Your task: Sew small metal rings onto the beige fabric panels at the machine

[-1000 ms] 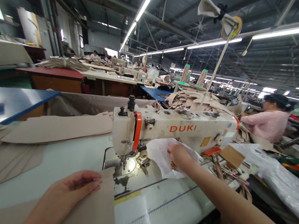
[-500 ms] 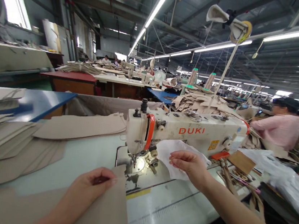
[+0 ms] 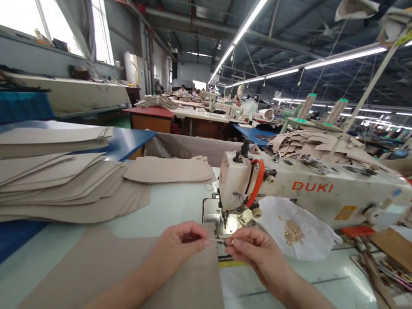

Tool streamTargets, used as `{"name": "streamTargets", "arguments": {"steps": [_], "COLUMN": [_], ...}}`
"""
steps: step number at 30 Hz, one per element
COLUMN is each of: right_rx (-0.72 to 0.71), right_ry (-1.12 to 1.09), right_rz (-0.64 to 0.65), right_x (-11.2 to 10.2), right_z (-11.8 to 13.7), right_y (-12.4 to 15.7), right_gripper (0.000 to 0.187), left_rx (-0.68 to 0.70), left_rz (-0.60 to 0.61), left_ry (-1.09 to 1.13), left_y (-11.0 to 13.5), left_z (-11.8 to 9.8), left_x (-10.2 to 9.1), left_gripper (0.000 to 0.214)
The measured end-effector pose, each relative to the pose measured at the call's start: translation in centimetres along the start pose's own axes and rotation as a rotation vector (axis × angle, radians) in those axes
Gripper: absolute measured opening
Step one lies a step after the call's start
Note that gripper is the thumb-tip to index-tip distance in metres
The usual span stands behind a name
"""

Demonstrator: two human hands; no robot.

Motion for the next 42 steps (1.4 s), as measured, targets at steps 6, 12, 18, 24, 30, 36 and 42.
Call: {"name": "streamTargets", "arguments": {"steps": [6, 12, 18, 24, 30, 36, 42], "right_rx": [-0.512, -0.713, -0.692, -0.649, -0.767, -0.465, -0.13], "right_ry": [0.58, 0.85, 0.807, 0.752, 0.875, 0.527, 0.209], "right_rz": [-0.04, -0.046, -0.083, -0.108, -0.033, 0.035, 0.068], "right_x": [1.6, 3.7, 3.2, 2.6, 4.2, 2.7, 1.8], "right_z": [2.2, 3.4, 2.8, 2.0, 2.7, 0.6, -2.0], "right_y": [-0.7, 0.2, 0.3, 0.1, 0.8, -0.8, -2.3], "right_gripper": [0.021, 0.029, 0.024, 0.021, 0.027, 0.021, 0.017], "left_rx": [0.248, 0.494, 0.58, 0.498, 0.325, -0.052, -0.126], "left_rz": [-0.117, -0.229, -0.278, -0.271, -0.148, -0.062, 0.028], "left_ry": [-0.27, -0.544, -0.606, -0.576, -0.472, -0.102, 0.015], "left_y": [1.0, 2.5, 3.1, 2.6, 1.2, -0.4, -0.6], "left_z": [-1.5, -3.1, -3.8, -3.2, -1.1, 1.6, 1.6], "left_x": [0.2, 0.5, 0.6, 0.6, 1.2, 0.0, 0.7], "left_gripper": [0.007, 0.015, 0.018, 0.016, 0.012, 0.015, 0.02]}}
Point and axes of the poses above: each hand's wrist, its own y-axis away from the middle knuckle, its own x-axis out of the palm, z = x × y, the point moved 9 cm from there along -y, towards the middle knuckle, and after that the axes turned 7 degrees about -x, right-handed, at the moved point
